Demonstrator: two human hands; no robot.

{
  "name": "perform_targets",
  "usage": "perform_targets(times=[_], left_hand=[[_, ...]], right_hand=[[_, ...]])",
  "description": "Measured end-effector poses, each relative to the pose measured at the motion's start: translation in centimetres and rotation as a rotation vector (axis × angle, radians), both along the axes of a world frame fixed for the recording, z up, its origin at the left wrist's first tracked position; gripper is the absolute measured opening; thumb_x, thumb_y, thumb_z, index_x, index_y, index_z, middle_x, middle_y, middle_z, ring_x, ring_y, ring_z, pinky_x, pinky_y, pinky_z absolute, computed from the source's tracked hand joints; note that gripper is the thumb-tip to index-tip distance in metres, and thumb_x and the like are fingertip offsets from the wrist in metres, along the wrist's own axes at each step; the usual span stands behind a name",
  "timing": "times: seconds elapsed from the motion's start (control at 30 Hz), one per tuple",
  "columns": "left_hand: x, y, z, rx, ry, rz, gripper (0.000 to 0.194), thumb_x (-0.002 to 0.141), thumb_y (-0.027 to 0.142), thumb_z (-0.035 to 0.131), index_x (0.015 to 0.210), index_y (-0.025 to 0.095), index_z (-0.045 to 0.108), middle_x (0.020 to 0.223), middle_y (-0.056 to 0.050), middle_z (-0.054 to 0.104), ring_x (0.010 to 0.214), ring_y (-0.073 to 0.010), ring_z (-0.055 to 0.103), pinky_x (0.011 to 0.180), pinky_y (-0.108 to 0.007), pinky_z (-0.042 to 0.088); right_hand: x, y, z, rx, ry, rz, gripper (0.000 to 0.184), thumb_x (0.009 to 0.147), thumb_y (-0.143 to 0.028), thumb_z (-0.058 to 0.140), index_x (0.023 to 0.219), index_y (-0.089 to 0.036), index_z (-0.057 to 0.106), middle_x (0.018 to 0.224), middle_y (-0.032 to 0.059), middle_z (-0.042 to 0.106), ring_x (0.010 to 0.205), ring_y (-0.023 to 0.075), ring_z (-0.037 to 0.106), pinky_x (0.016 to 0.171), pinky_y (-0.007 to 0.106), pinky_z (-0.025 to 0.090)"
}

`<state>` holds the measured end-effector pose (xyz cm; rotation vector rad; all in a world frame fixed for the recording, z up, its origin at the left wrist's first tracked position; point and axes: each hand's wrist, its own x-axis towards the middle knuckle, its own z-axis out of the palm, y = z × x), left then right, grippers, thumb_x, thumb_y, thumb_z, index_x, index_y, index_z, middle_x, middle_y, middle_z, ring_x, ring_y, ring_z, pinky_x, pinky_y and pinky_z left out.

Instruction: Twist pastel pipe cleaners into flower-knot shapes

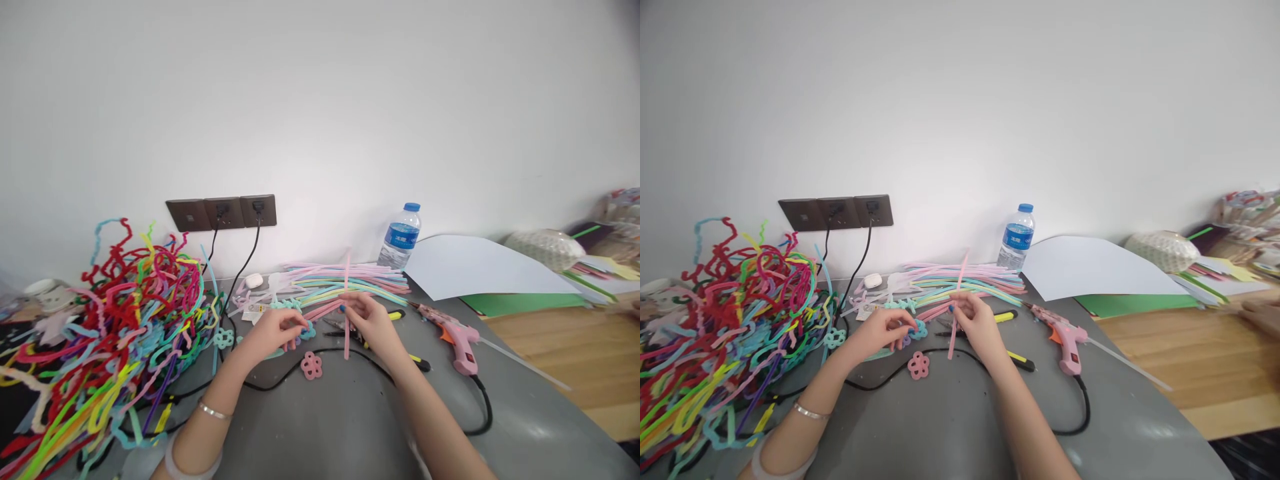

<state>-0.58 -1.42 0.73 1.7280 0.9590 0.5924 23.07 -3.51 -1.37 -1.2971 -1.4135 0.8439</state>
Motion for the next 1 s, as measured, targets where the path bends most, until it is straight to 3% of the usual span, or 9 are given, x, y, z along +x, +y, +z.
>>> perform_targets(times=[0.17, 0.33, 0.47, 0.53, 0.6, 0.67, 0.73, 0.87, 1.0], left_hand=[[-0.4, 0.6, 0.1, 0.069, -0.057, 0.142, 0.021, 0.079, 0.035, 0.064, 0.089, 0.019, 0.072, 0.056, 0.001, 0.059, 0.046, -0.014, 0.056, 0.048, -0.023, 0.044], [0.1, -0.1, 0.5, -0.014, -0.141, 0.038, 0.028, 0.084, 0.039, 0.059, 0.098, 0.018, 0.071, 0.066, -0.002, 0.064, 0.052, -0.0142, 0.057, 0.051, -0.024, 0.047], [0.2, -0.3, 0.7, 0.009, -0.121, -0.027, 0.029, 0.086, 0.037, 0.055, 0.101, 0.018, 0.072, 0.083, -0.007, 0.071, 0.059, -0.0151, 0.059, 0.055, -0.025, 0.049], [-0.4, 0.1, 0.7, 0.145, -0.026, 0.051, 0.024, 0.084, 0.032, 0.056, 0.094, 0.02, 0.074, 0.08, -0.006, 0.072, 0.061, -0.0163, 0.06, 0.056, -0.025, 0.047], [-1.5, 0.9, 0.8, 0.292, 0.072, 0.215, 0.018, 0.08, 0.028, 0.059, 0.086, 0.021, 0.075, 0.075, -0.005, 0.073, 0.06, -0.0175, 0.061, 0.056, -0.025, 0.045], [-3.0, 1.8, 1.0, 0.376, 0.115, 0.395, 0.017, 0.077, 0.027, 0.059, 0.083, 0.021, 0.074, 0.073, -0.004, 0.073, 0.063, -0.0189, 0.063, 0.057, -0.026, 0.046], [-4.5, 2.5, 1.2, 0.41, 0.128, 0.488, 0.019, 0.078, 0.027, 0.056, 0.086, 0.019, 0.072, 0.083, -0.006, 0.074, 0.07, -0.02, 0.065, 0.062, -0.027, 0.048], [-6.2, 3.0, 0.9, 0.456, 0.265, 0.544, 0.017, 0.078, 0.024, 0.057, 0.089, 0.021, 0.069, 0.09, -0.007, 0.074, 0.077, -0.0219, 0.066, 0.069, -0.03, 0.048], [-5.9, 2.8, -0.5, 0.478, 0.402, 0.519, 0.015, 0.075, 0.023, 0.065, 0.089, 0.02, 0.067, 0.092, -0.01, 0.071, 0.091, -0.0299, 0.066, 0.08, -0.037, 0.048]], right_hand=[[-0.4, -0.9, 2.0, -0.008, 0.324, 0.038, 0.051, 0.078, -0.048, 0.068, 0.117, -0.022, 0.049, 0.072, -0.0001, 0.066, 0.048, 0.0125, 0.049, 0.045, 0.026, 0.04], [-1.4, -1.5, 3.9, -0.006, 0.409, 0.113, 0.039, 0.081, -0.049, 0.067, 0.105, -0.02, 0.058, 0.081, 0.0055, 0.07, 0.054, 0.0134, 0.053, 0.049, 0.027, 0.043], [-2.5, -1.1, 4.3, -0.036, 0.433, 0.205, 0.037, 0.084, -0.051, 0.062, 0.102, -0.02, 0.058, 0.069, 0.0016, 0.065, 0.051, 0.0127, 0.052, 0.048, 0.026, 0.041], [-2.9, -0.5, 3.9, -0.043, 0.409, 0.206, 0.038, 0.087, -0.053, 0.058, 0.105, -0.02, 0.058, 0.057, -0.0034, 0.057, 0.043, 0.011, 0.043, 0.043, 0.025, 0.033], [-3.2, 0.1, 3.2, -0.031, 0.395, 0.192, 0.037, 0.089, -0.052, 0.054, 0.106, -0.02, 0.058, 0.047, -0.0078, 0.046, 0.038, 0.0102, 0.033, 0.041, 0.024, 0.025], [-3.4, 0.5, 2.5, -0.015, 0.409, 0.182, 0.034, 0.09, -0.05, 0.053, 0.105, -0.019, 0.058, 0.044, -0.0099, 0.037, 0.039, 0.0102, 0.026, 0.042, 0.024, 0.022], [-3.5, 0.7, 2.0, -0.013, 0.435, 0.174, 0.031, 0.089, -0.049, 0.054, 0.101, -0.02, 0.058, 0.043, -0.0107, 0.032, 0.04, 0.0101, 0.023, 0.042, 0.024, 0.019], [-4.0, 0.6, 1.8, -0.031, 0.477, 0.165, 0.029, 0.088, -0.051, 0.058, 0.083, -0.023, 0.05, 0.046, -0.01, 0.033, 0.042, 0.0092, 0.023, 0.042, 0.023, 0.02], [-4.7, 1.2, 2.4, -0.005, 0.505, 0.167, 0.038, 0.088, -0.053, 0.058, 0.071, -0.023, 0.042, 0.049, -0.0088, 0.034, 0.043, 0.0089, 0.026, 0.043, 0.024, 0.022]])
